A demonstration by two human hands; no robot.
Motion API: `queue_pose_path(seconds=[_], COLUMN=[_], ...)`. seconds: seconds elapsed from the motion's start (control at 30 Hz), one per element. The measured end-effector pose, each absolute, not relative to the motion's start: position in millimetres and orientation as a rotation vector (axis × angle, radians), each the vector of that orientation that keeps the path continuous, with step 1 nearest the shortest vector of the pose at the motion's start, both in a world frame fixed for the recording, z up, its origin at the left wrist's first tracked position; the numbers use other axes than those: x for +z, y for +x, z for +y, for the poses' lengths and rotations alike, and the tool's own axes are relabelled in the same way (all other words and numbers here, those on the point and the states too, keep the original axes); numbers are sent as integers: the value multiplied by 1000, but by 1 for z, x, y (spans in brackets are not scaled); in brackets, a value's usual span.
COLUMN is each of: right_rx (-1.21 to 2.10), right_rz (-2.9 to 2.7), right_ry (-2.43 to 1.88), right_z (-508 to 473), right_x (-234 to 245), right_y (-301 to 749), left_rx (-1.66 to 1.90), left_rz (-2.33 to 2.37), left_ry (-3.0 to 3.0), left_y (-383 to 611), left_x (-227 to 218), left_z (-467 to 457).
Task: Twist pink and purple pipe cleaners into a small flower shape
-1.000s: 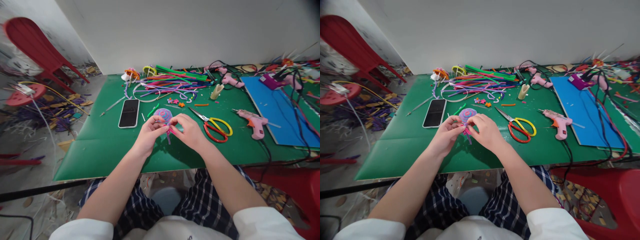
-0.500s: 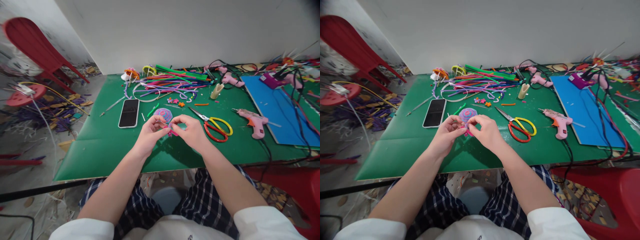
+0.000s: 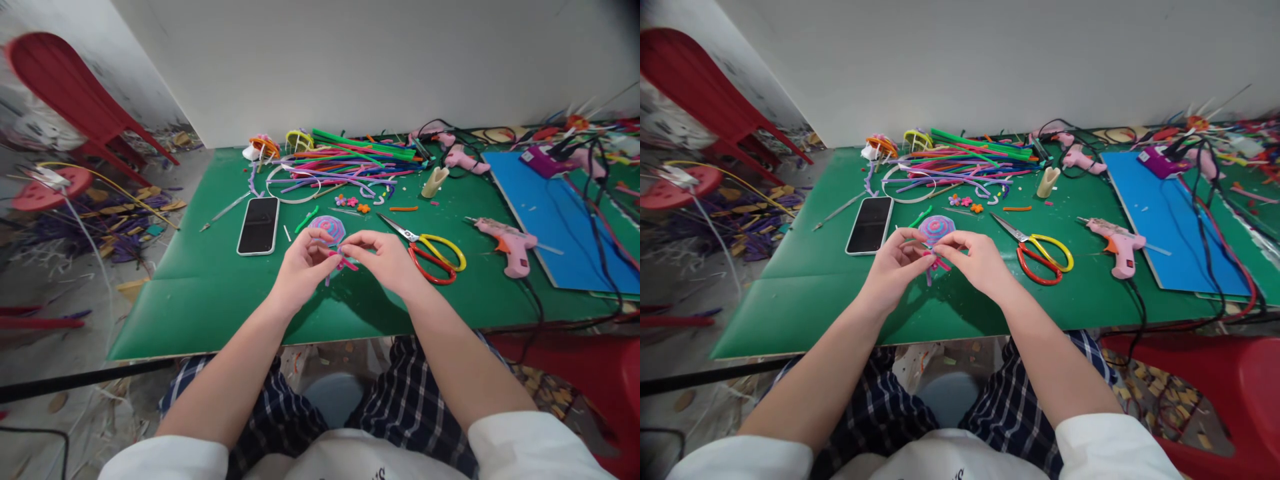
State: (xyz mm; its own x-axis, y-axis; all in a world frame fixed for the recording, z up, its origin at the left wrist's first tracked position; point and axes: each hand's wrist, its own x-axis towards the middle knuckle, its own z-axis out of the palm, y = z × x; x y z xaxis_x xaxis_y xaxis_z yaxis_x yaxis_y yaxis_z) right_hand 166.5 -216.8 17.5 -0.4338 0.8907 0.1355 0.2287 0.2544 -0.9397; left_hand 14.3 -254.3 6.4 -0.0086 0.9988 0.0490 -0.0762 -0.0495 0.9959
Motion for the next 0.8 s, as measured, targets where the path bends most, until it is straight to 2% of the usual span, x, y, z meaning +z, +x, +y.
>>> queue_pose_path(seconds=[0.2, 0.53, 0.8], right_rx=[1120, 1230, 1181], right_rz=[-1859, -1749, -1680], right_ry=[-1088, -1052, -1064], right_z=[-218, -218, -220], right_x=[17, 13, 12], right_y=[165, 163, 162], left_rx=[1299, 1353, 1430], left_rz=[1171, 1260, 1292], left_ry=[1262, 1463, 1460], left_y=[15, 18, 19], left_x=[7, 7, 5], left_z=[-256, -257, -256])
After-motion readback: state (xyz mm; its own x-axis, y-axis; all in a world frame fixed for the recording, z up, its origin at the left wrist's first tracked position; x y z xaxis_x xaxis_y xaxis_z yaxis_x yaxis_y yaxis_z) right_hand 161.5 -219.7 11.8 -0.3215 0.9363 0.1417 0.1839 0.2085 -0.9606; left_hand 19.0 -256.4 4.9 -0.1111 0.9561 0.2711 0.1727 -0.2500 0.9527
